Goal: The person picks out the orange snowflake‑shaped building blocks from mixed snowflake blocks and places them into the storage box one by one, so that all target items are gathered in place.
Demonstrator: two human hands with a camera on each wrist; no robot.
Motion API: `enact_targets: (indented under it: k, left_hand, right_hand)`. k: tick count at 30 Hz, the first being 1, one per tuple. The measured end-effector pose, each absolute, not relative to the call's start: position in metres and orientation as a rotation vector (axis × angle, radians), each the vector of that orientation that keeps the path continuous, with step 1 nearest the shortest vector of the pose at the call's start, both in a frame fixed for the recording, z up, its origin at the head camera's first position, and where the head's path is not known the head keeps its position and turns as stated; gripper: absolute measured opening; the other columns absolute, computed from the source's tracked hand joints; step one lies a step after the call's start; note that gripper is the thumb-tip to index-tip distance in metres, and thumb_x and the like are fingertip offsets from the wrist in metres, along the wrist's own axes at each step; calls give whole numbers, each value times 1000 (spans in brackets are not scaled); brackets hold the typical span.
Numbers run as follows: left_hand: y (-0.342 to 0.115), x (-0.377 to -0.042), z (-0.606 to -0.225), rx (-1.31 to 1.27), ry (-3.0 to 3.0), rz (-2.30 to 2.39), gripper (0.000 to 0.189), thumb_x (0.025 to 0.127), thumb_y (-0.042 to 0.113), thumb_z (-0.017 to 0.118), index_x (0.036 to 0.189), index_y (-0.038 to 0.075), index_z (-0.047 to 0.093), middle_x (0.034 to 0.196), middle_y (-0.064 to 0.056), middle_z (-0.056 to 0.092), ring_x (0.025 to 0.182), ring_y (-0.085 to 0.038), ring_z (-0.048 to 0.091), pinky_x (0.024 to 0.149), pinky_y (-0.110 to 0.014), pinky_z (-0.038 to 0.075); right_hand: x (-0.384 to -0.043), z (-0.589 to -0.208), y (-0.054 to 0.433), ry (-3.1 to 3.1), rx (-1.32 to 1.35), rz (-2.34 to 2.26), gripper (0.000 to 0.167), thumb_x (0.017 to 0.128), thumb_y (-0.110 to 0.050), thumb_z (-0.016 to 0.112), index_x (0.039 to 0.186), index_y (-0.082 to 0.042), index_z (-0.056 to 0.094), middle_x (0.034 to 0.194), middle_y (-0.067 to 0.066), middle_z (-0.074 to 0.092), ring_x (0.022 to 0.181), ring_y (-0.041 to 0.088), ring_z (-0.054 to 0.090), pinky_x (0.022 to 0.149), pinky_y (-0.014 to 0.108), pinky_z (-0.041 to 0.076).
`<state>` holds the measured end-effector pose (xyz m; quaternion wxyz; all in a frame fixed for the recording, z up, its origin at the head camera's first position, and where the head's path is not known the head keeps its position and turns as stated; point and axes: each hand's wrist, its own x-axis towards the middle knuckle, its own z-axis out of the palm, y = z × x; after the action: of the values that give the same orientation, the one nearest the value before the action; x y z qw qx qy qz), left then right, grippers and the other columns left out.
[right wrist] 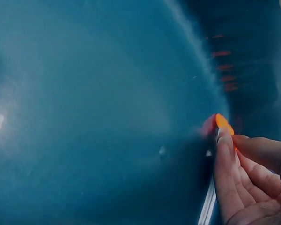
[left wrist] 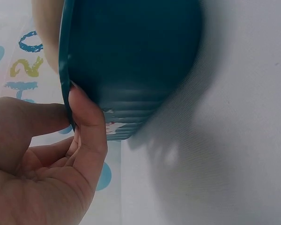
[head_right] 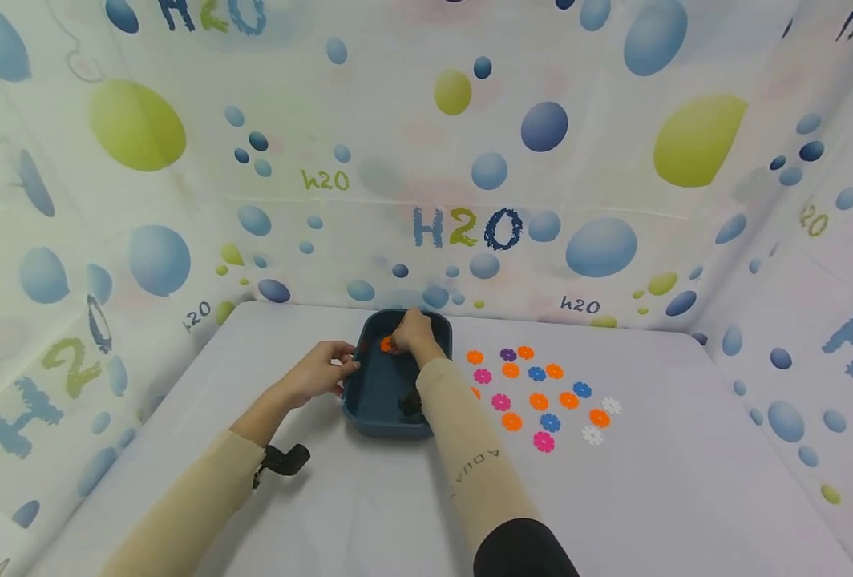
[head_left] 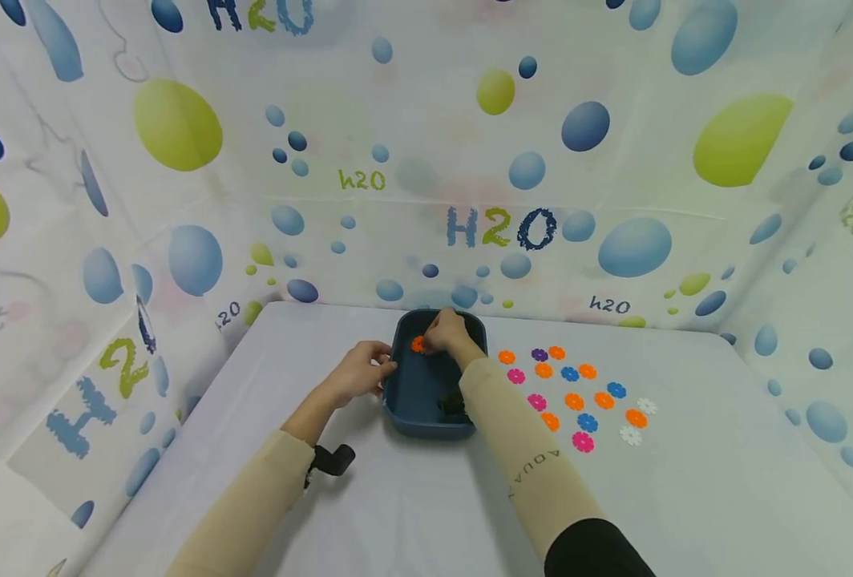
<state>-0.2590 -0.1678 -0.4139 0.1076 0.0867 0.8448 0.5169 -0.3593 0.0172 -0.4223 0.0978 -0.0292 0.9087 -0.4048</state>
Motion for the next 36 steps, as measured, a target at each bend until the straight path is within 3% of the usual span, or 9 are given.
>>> enact_targets:
  k: [9, 21, 29, 36]
  left_hand:
    - [-164, -260, -412, 257, 2504, 1497, 44, 103, 5, 57, 141, -14, 47, 95, -12, 54, 72, -18, 61, 60, -31, 62]
    - [-158, -264, -417, 270, 2502, 1498, 36, 103, 4, 57, 134, -13, 52, 93, -12, 54, 71, -18, 60, 58, -32, 61]
    - [-157, -262, -415, 256, 2492, 1492, 40, 103, 5, 57, 138, -14, 50, 95, -12, 55, 71, -18, 61, 59, -32, 62]
    - [-167, -263, -413, 231, 2499, 1472, 42, 104, 5, 56, 140, -13, 48, 99, -14, 55, 72, -19, 61, 61, -32, 62]
  right_hand:
    - [-357, -424, 24, 2717, -138, -1165, 7, 87, -5, 77, 81, -2, 81, 79, 9, 76, 82, 26, 72, 86, 42, 61]
    - [-355, -427, 29, 2793, -138, -1052, 5, 82, -7, 80, 84, -3, 80, 108, 17, 72, 93, 29, 65, 80, 39, 61]
    - [-357, -426, 28, 2824, -129, -962, 12, 84, -12, 80, 91, -1, 80, 105, 16, 74, 100, 30, 67, 86, 39, 60]
    - [-352, -394, 21, 2688, -228, -1091, 16, 91, -11, 78, 98, 3, 79, 94, 17, 76, 87, 30, 75, 81, 38, 63]
